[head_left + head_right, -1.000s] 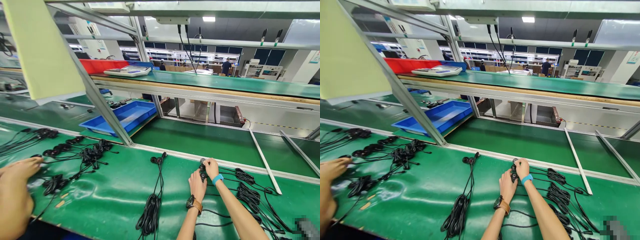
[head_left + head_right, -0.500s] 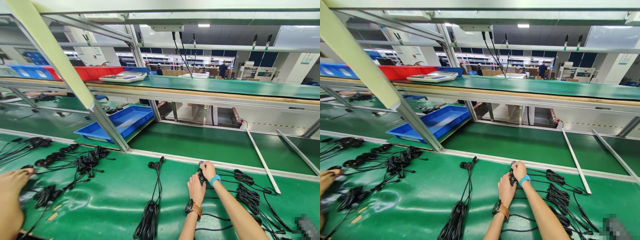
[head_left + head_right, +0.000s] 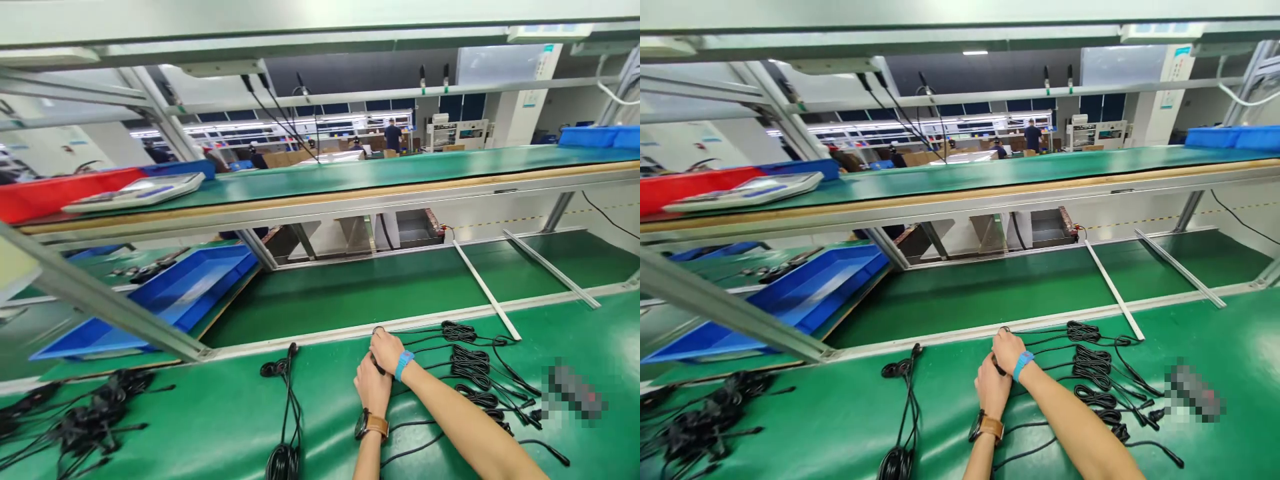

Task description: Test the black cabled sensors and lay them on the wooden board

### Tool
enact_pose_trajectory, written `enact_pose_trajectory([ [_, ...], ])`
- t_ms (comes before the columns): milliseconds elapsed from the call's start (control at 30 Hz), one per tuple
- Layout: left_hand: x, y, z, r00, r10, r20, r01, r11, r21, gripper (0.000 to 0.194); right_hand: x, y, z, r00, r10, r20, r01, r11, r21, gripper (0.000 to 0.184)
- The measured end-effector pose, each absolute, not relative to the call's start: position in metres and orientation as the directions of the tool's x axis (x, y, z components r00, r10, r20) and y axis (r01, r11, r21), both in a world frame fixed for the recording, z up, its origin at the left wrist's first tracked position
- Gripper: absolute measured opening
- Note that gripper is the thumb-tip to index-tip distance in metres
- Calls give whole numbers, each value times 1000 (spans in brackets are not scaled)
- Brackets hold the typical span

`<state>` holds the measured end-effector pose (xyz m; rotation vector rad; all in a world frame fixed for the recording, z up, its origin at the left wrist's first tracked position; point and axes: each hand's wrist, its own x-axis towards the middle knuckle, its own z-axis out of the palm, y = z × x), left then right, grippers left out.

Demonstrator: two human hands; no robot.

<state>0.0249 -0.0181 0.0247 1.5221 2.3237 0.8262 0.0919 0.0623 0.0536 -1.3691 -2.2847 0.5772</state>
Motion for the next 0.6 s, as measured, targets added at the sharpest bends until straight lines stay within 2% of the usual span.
enact_pose_trajectory([
  [167, 25, -17, 21, -431, 896, 107, 771, 304, 560, 47, 94, 66, 53, -313, 946, 90, 742, 302, -598, 13],
  [600, 24, -15, 16, -412, 903, 118, 829, 318, 459, 44, 98, 101, 37, -249, 968, -35, 728, 164, -665, 15],
])
